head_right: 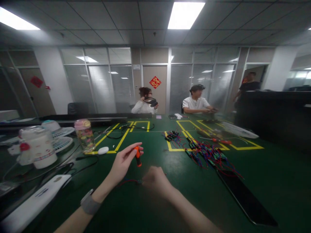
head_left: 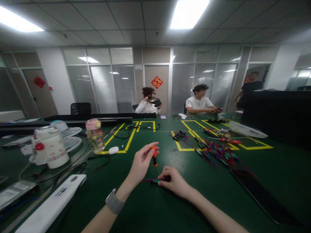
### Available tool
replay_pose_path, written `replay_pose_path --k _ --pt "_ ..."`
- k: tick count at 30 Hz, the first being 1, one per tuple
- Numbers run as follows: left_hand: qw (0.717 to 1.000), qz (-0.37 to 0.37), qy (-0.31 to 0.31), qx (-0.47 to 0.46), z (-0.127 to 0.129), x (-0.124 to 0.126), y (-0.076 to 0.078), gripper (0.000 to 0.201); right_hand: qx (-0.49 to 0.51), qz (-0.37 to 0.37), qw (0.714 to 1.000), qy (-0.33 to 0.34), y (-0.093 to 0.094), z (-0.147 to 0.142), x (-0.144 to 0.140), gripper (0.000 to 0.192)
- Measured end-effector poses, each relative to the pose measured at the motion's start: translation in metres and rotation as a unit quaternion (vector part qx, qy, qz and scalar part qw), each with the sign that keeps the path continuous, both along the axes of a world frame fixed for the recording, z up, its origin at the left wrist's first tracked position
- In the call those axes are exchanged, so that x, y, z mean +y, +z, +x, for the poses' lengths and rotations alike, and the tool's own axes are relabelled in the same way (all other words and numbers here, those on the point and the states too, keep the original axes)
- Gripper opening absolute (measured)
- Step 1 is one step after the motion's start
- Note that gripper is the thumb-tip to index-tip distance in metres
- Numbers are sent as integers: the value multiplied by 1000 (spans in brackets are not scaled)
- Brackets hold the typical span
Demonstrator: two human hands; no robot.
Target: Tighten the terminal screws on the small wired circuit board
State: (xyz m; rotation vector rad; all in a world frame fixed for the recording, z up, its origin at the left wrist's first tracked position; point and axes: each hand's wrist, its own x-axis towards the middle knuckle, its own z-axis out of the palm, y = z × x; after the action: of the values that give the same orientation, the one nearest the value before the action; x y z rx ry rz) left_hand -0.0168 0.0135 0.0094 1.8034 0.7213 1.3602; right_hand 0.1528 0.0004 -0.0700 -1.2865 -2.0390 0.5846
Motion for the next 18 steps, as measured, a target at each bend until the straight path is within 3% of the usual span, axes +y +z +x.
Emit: replay_pose_path --k 4,11,15,18 --pt "996 54 59 27 2 -2 -2 20 6 -3 1000 2 0 -1 0 7" --pt "1000 13 -20 0 1 -4 2 30 8 -1 1000 11 1 0 0 8" --pt "997 55 52 15 0 -2 -2 20 5 1 1000 6 1 0 -1 9" --pt "997 59 55 19 0 -1 -3 24 7 1 1000 4 2 0 -2 8"
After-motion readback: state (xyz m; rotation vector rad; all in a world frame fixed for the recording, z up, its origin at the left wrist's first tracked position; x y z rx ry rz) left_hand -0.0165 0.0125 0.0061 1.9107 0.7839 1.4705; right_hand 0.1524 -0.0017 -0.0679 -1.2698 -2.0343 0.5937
